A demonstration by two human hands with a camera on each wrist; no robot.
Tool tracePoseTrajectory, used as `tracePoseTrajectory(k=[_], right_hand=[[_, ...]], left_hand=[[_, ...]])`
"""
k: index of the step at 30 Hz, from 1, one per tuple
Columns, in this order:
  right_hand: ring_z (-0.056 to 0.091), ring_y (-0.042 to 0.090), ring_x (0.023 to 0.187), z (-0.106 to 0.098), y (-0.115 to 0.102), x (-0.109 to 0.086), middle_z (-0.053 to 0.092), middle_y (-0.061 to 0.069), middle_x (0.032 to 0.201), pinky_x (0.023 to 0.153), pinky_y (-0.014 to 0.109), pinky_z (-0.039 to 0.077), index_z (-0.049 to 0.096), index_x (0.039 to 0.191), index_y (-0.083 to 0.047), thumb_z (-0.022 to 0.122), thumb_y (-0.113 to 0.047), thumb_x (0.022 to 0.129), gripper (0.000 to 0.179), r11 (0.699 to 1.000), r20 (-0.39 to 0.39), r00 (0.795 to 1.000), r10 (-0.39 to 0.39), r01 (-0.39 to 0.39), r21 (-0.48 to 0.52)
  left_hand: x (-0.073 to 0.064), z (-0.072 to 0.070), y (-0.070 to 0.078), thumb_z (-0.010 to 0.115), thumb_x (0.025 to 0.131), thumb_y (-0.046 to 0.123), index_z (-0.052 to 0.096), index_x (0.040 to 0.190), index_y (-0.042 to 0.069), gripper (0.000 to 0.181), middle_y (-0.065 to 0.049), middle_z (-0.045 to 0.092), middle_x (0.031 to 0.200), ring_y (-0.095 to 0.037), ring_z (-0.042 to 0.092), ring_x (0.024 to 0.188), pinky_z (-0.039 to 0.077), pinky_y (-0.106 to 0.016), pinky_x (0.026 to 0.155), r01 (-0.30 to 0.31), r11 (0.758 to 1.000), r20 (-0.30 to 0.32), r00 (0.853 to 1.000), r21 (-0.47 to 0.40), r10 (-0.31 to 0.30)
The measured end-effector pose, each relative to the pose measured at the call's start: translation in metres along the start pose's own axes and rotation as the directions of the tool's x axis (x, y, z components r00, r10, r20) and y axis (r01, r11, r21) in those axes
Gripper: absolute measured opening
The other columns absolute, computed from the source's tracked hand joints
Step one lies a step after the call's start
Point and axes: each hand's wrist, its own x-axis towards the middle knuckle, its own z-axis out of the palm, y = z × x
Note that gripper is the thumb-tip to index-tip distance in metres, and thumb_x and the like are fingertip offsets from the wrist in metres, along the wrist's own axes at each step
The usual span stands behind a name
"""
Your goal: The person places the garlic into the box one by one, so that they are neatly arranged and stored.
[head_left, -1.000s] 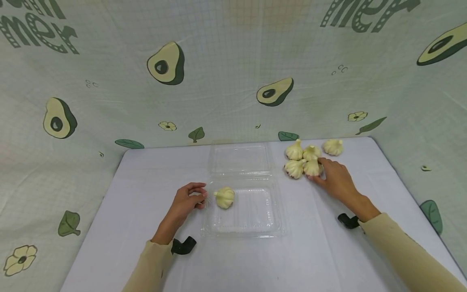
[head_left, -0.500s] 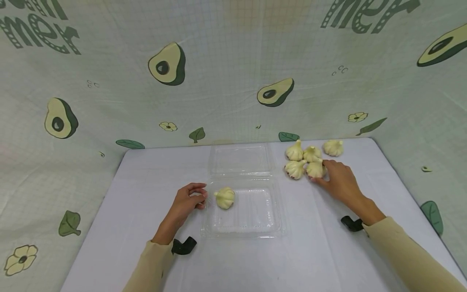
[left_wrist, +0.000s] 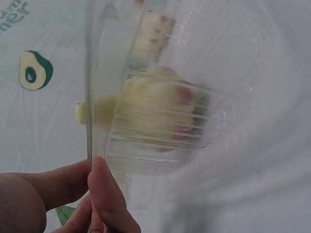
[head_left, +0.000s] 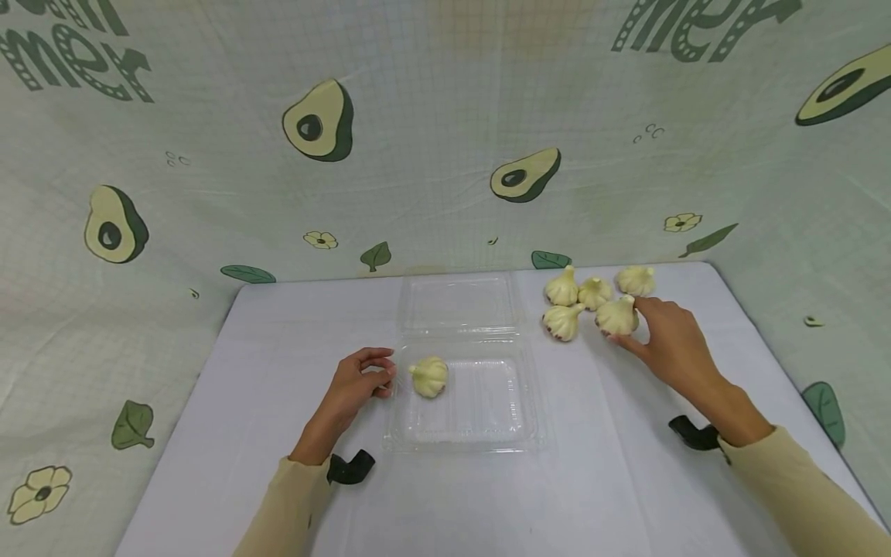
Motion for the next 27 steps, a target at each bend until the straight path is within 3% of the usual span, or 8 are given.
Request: tracePoseTrajectory(k=[7,16,27], right_hand=[[0.064,0.051,0.098,-0.011,-0.023,-0.003,0.07,0.032,0.111,0.086,0.067,0.049,0.064,0.118,0.013,0.096,-0.019,0.076,0.062,0.998,-0.017,0.999,-0.05,0.051,0.032],[0.066,0.044,0.102,-0.017,-0.06,-0.004,0.073,0.022,0.109,0.09,0.063,0.051,0.066,0.115,0.006,0.097,-0.02,0.075,0.058,0.982,-0.036,0.984,-0.174,0.176,0.067],[0.064,0.037,0.116,-0.009,-0.1,-0.001,0.073,0.014,0.123,0.102,0.058,0.048,0.068,0.126,-0.002,0.097,-0.024,0.076,0.062,0.948,-0.002,0.957,-0.289,0.286,0.137]], left_hand=[[-0.001,0.001,-0.001,0.068,0.1,0.001,0.062,0.139,-0.003,0.039,-0.011,0.064,0.111,-0.013,0.065,0.078,0.059,-0.022,0.066,0.009,1.0,-0.002,1.0,-0.002,-0.009],[-0.001,0.002,0.0,0.067,0.1,0.0,0.062,0.138,-0.003,0.038,-0.012,0.064,0.111,-0.013,0.065,0.077,0.058,-0.022,0.066,0.014,1.0,-0.003,1.0,-0.001,-0.014],[0.0,0.001,0.002,0.066,0.101,-0.001,0.062,0.138,-0.004,0.037,-0.013,0.064,0.112,-0.012,0.066,0.077,0.058,-0.022,0.066,0.012,1.0,-0.005,1.0,0.007,-0.012]])
